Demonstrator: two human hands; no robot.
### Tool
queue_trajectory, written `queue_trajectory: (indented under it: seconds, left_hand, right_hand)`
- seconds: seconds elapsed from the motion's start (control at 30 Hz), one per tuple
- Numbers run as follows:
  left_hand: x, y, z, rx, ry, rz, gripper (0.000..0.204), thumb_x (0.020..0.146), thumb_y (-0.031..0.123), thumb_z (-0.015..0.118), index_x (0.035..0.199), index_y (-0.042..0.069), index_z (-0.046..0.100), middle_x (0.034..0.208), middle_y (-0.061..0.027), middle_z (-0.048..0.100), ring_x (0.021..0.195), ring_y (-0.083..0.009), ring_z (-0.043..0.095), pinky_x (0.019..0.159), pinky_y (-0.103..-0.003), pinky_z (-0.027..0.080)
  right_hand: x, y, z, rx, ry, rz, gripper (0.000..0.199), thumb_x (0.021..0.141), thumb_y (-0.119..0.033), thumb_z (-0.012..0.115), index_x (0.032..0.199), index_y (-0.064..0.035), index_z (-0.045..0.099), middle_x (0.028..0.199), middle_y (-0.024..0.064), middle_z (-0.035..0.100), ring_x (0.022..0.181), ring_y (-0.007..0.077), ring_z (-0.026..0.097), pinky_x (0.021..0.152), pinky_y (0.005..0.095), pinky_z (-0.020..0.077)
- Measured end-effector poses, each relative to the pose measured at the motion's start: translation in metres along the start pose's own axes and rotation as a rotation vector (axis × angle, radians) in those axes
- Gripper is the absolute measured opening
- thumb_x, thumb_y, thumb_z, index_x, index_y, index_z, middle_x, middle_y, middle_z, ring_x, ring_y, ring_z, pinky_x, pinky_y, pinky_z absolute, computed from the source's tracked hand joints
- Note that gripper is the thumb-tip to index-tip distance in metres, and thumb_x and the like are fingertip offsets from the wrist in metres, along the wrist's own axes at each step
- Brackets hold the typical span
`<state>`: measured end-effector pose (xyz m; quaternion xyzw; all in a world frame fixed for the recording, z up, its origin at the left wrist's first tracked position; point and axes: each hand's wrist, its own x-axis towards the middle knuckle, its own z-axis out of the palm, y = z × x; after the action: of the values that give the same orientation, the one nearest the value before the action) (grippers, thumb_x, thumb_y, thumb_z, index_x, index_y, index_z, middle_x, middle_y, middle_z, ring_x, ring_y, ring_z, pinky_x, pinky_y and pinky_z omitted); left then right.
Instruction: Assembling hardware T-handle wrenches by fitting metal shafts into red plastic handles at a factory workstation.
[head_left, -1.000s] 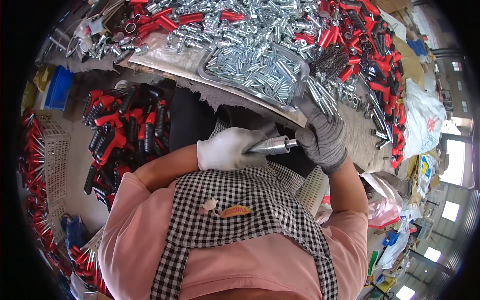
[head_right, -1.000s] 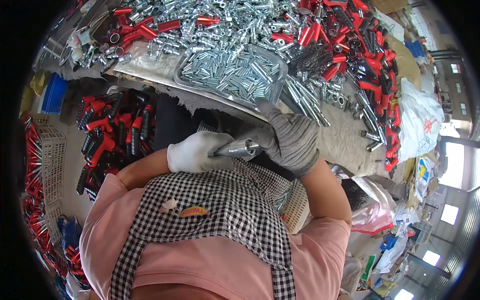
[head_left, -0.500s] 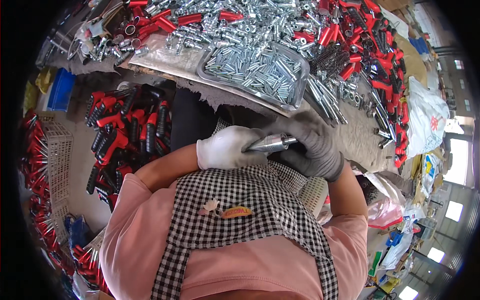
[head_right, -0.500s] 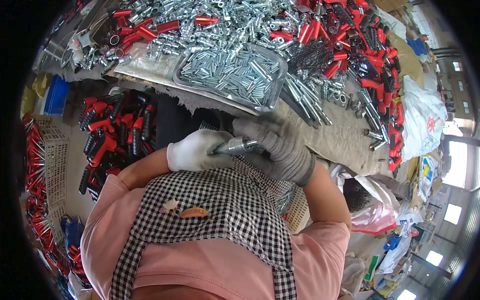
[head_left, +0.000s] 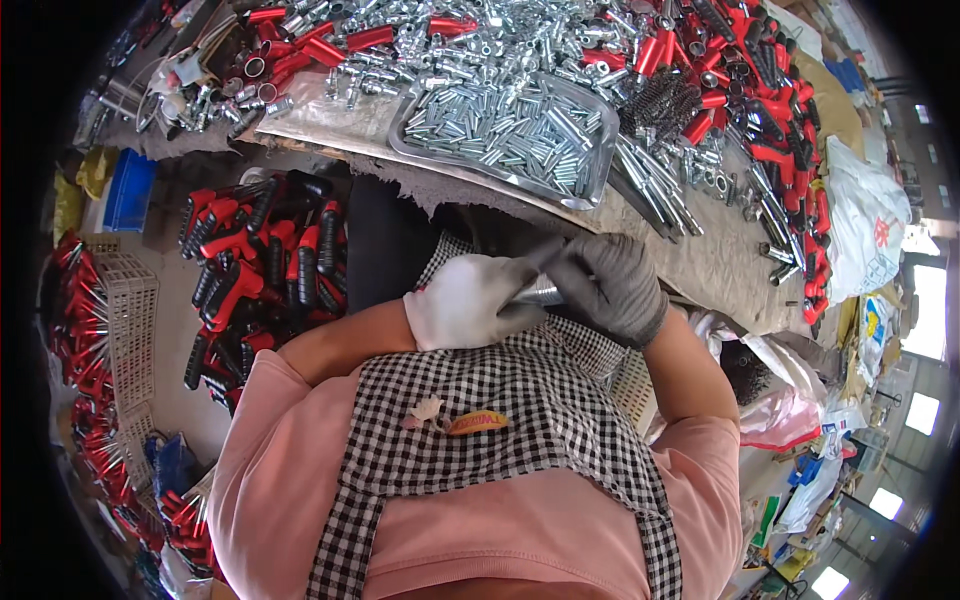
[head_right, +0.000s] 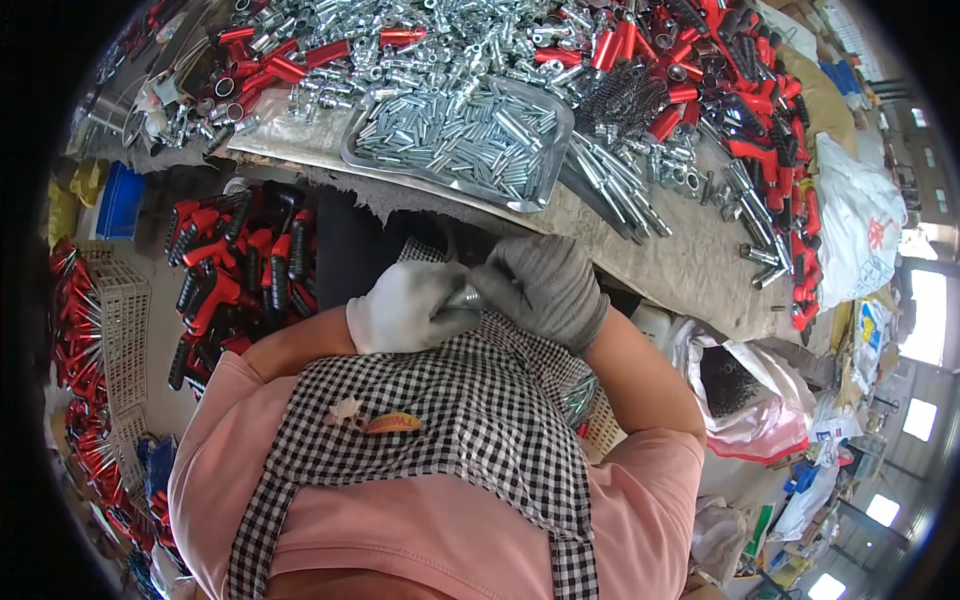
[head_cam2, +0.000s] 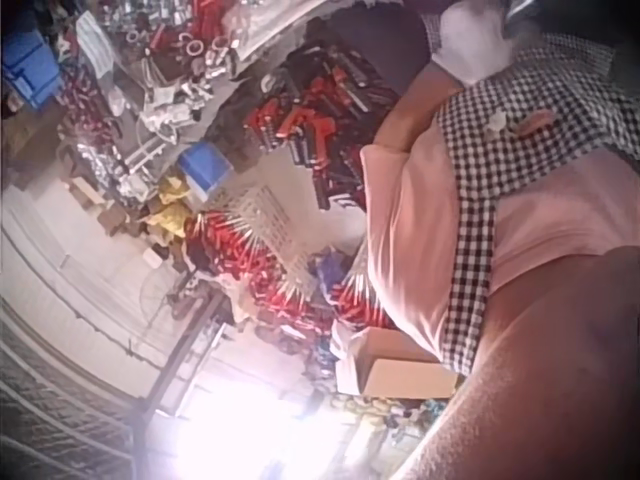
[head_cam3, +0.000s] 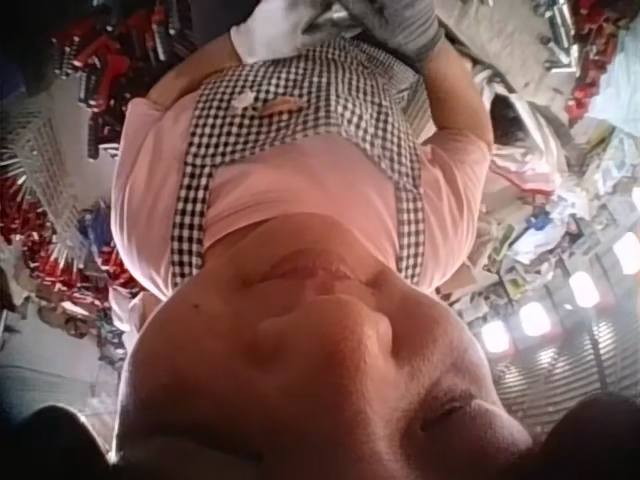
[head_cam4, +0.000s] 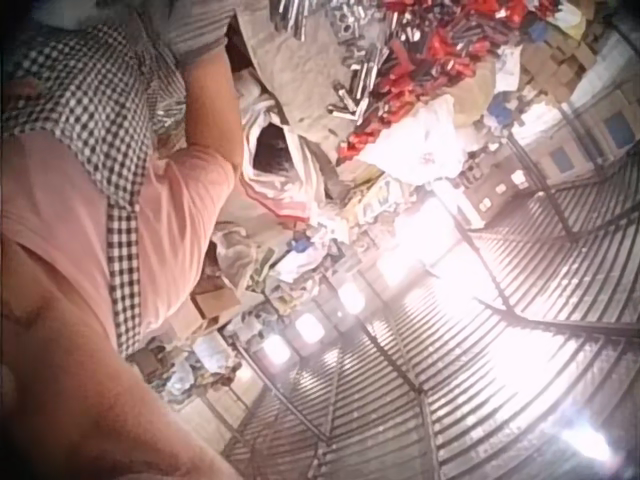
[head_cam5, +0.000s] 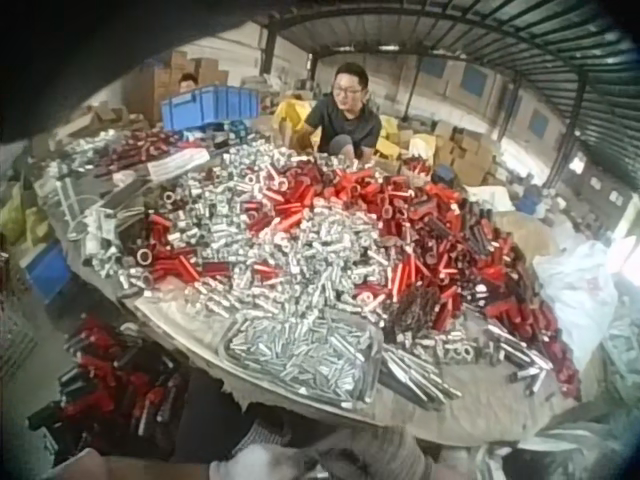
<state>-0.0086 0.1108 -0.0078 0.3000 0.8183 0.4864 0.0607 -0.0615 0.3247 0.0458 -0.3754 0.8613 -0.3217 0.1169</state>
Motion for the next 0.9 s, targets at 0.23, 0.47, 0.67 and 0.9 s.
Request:
queue_trajectory:
  seconds: [0.23,0.47,0.67,0.9]
  left_hand:
    - [0.005,-0.001,-0.01,-0.06,0.022,-0.087,0.03,0.081,0.022,0.071,0.098,0.0,0.061,0.08,-0.019,0.065,0.072,-0.0349,0.066,0.064,-0.042,0.052]
    - [0.006,-0.012,-0.021,-0.098,-0.121,0.071,0.029,0.08,0.021,0.07,0.094,0.0,0.057,0.078,-0.0169,0.063,0.07,-0.0351,0.065,0.062,-0.042,0.052]
    - [-0.006,-0.001,0.003,0.284,0.245,-0.088,0.035,0.077,0.021,0.072,0.094,-0.005,0.056,0.074,-0.0179,0.06,0.065,-0.0352,0.064,0.057,-0.042,0.052]
    - [0.001,-0.012,-0.014,0.127,0.491,-0.09,0.026,0.08,0.016,0.071,0.095,-0.003,0.06,0.077,-0.02,0.062,0.064,-0.0325,0.064,0.057,-0.039,0.051]
  right_hand:
    - [0.013,0.0,0.0,0.096,0.183,-0.013,0.045,0.08,-0.049,0.073,0.09,-0.005,0.068,0.074,0.0105,0.067,0.071,0.0312,0.068,0.066,0.04,0.0533]
    - [0.02,0.016,0.015,0.364,-0.073,-0.273,0.036,0.073,-0.018,0.083,0.102,-0.003,0.067,0.089,0.0088,0.071,0.08,0.0217,0.07,0.072,0.032,0.0552]
    - [0.021,0.003,0.044,0.643,0.129,0.177,0.027,0.081,-0.021,0.078,0.095,-0.0011,0.065,0.08,0.0045,0.069,0.071,0.0099,0.063,0.064,0.0253,0.0513]
    - [0.034,0.011,0.044,0.746,0.084,0.047,0.065,0.07,-0.036,0.087,0.119,-0.0049,0.058,0.085,0.0035,0.065,0.074,0.0125,0.062,0.067,0.0268,0.0503]
